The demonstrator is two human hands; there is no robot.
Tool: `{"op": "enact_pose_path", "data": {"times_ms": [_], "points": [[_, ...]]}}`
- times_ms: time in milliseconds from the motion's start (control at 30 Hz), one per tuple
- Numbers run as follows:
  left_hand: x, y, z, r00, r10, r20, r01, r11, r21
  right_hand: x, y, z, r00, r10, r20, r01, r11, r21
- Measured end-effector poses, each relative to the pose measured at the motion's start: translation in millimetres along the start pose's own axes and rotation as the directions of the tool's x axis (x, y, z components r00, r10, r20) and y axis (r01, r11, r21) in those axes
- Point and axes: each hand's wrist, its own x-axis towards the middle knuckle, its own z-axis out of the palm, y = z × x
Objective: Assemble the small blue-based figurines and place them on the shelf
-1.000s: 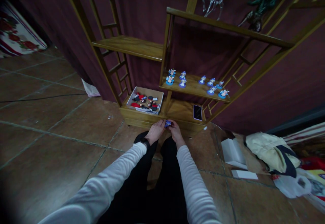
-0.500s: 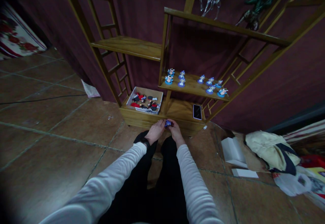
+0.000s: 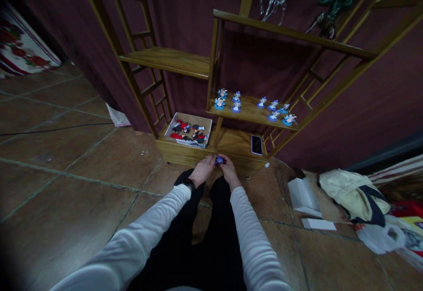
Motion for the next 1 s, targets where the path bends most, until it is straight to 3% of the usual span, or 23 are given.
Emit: {"op": "enact_pose_path", "data": {"times_ms": [233,333,433,667,833,1000], "points": [[1,-3,-0.3,0.997,-0.082,0.003,0.081,0.985,-0.154,1,0,2,1.000,0.021,0.001,-0.021,1.000,0.015],[4,-8,-0.7,0.990,-0.143,0.000,0.138,0.953,-0.270,-1,-3,4,0.999,0.052,0.014,-0.052,0.998,0.031],[8,-14,0.2,0.990,-0.138,-0.020,0.121,0.921,-0.370,-3,-7,4,0.996,0.068,0.052,-0.071,0.996,0.059],[13,-23,8.6,0.973,-0.230,-0.012,0.194,0.848,-0.494,-4,-8,2,0.991,0.071,0.110,-0.083,0.991,0.105],[16,-28,16.3,0.949,-0.312,0.042,0.270,0.738,-0.618,-2,-5,2,0.991,0.059,0.122,-0.076,0.988,0.138],[19,-28,16.8,0.922,-0.369,0.115,0.316,0.546,-0.776,-1,-4,2,0.988,0.078,0.132,-0.099,0.982,0.162]]}}
